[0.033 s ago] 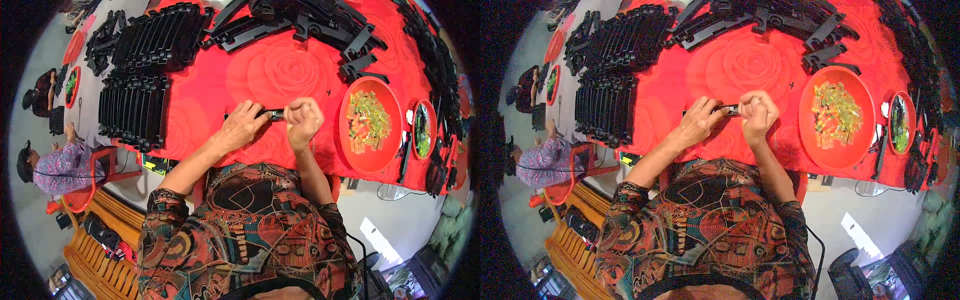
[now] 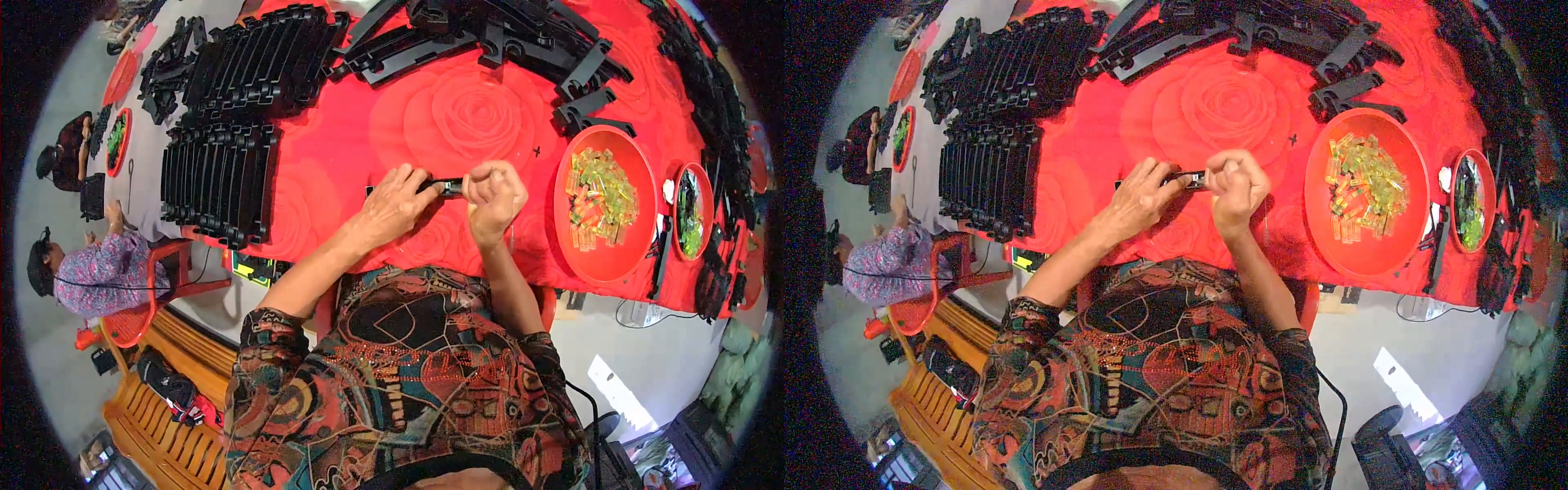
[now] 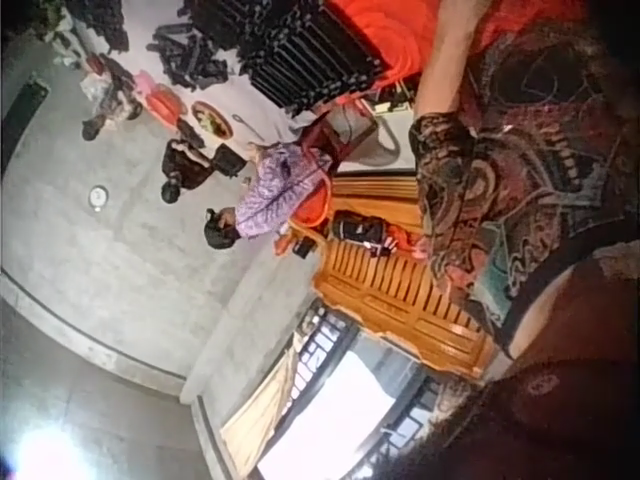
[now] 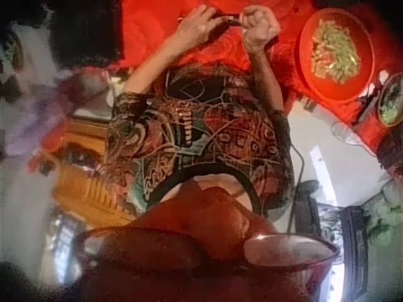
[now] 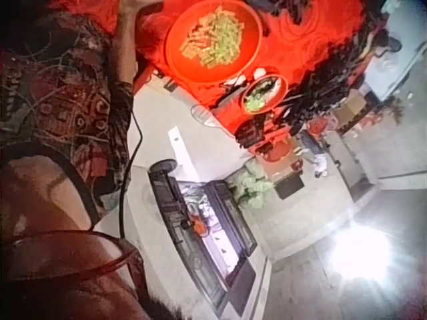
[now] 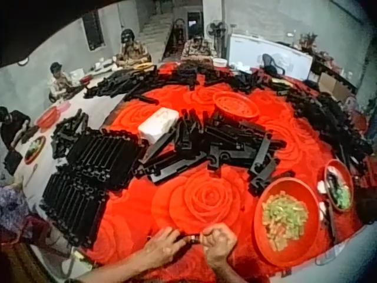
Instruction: The person assembles plastic parts by picking small components from bowls and fitting them into black plastic frames by hand.
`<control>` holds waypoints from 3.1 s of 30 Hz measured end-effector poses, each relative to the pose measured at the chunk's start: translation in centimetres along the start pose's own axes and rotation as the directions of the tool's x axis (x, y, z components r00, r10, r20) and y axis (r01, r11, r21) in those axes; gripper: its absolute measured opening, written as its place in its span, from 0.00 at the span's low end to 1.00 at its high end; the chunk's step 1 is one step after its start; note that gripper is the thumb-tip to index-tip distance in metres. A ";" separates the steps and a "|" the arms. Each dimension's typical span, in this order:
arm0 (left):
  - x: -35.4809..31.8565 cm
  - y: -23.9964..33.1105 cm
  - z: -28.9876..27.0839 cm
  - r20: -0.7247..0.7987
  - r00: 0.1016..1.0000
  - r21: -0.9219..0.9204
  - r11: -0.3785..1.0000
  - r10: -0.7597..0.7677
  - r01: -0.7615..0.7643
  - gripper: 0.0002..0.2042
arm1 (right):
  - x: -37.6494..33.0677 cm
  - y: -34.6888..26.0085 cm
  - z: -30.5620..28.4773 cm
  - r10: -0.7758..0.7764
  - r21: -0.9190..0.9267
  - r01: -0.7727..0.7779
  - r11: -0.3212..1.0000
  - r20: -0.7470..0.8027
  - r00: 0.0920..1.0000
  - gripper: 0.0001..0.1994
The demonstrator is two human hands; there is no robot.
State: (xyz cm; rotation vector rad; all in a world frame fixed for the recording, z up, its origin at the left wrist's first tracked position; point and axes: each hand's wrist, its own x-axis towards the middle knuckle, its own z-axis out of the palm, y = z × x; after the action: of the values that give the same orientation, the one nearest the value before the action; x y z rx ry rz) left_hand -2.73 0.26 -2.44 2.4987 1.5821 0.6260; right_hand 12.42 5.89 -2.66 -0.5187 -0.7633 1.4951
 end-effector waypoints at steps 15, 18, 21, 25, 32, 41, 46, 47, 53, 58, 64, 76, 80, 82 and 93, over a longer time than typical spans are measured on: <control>0.0 0.2 0.0 -0.030 0.999 -0.009 1.000 0.016 -0.016 0.13 | 1.6 -0.4 1.0 0.149 -0.055 -0.150 0.987 -0.010 0.989 0.10; -0.2 0.0 0.1 -0.042 0.999 -0.022 1.000 -0.002 0.001 0.13 | 1.4 -0.1 1.0 0.213 -0.090 -0.214 0.973 -0.021 0.977 0.11; -0.1 0.2 -0.1 -0.018 1.000 -0.020 1.000 0.007 -0.007 0.12 | 1.1 0.3 0.8 0.196 -0.097 -0.193 0.976 0.016 0.981 0.11; -0.1 0.1 0.1 -0.039 0.999 -0.007 1.000 0.025 -0.025 0.12 | 1.2 0.4 1.6 0.161 -0.146 -0.167 0.975 -0.050 0.986 0.11; -0.4 -0.2 0.7 -0.067 0.995 0.011 0.998 0.070 -0.069 0.12 | 1.6 1.2 2.0 0.101 -0.166 -0.122 0.979 -0.127 0.987 0.11; 0.0 0.3 -0.1 0.010 1.000 0.017 1.000 0.015 -0.015 0.12 | 1.8 -0.4 0.8 0.023 -0.012 -0.024 1.000 -0.140 0.990 0.10; -0.2 0.3 0.1 0.018 1.000 0.024 1.000 -0.001 0.001 0.12 | 1.8 0.2 0.6 0.017 0.026 -0.013 1.000 -0.157 0.987 0.09; -0.2 0.3 0.1 0.027 1.000 0.016 1.000 -0.006 0.006 0.12 | 1.8 0.1 0.6 0.020 0.017 -0.018 1.000 -0.153 0.988 0.09; -0.2 0.1 0.4 0.010 1.000 0.002 1.000 0.005 -0.005 0.12 | 1.7 0.6 0.4 0.019 0.010 -0.018 1.000 -0.120 0.993 0.10; -0.1 0.3 0.0 -0.001 1.000 0.008 1.000 0.008 -0.008 0.12 | 1.5 0.4 0.7 0.032 -0.039 -0.038 0.998 -0.144 0.989 0.10; 0.0 0.1 0.3 -0.030 0.999 -0.006 0.999 0.034 -0.034 0.11 | 1.8 0.6 1.4 0.036 -0.079 -0.058 0.995 -0.260 0.965 0.10; 0.3 0.0 0.7 -0.048 0.997 -0.041 0.997 0.068 -0.070 0.11 | 1.7 1.5 0.9 -0.033 -0.232 -0.022 0.972 -0.228 0.973 0.10; 0.3 -0.2 0.6 -0.031 0.998 -0.049 0.998 0.047 -0.048 0.11 | 2.0 1.3 1.2 0.002 -0.196 -0.049 0.979 -0.232 0.973 0.10; 0.1 -0.1 0.6 -0.049 0.998 -0.038 0.999 0.030 -0.031 0.11 | 1.9 1.3 1.1 0.012 -0.179 -0.050 0.983 -0.211 0.977 0.10; -0.6 1.0 1.9 -0.188 0.980 0.040 0.997 -0.057 0.066 0.09 | 1.3 -0.8 1.2 -0.087 -0.120 0.057 0.991 -0.263 0.961 0.05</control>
State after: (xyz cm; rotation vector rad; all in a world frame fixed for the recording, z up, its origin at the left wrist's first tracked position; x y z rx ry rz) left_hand -1.36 -0.48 -4.02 2.4760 1.7487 0.8472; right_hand 12.05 6.99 -1.10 -0.7538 -0.6475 1.2868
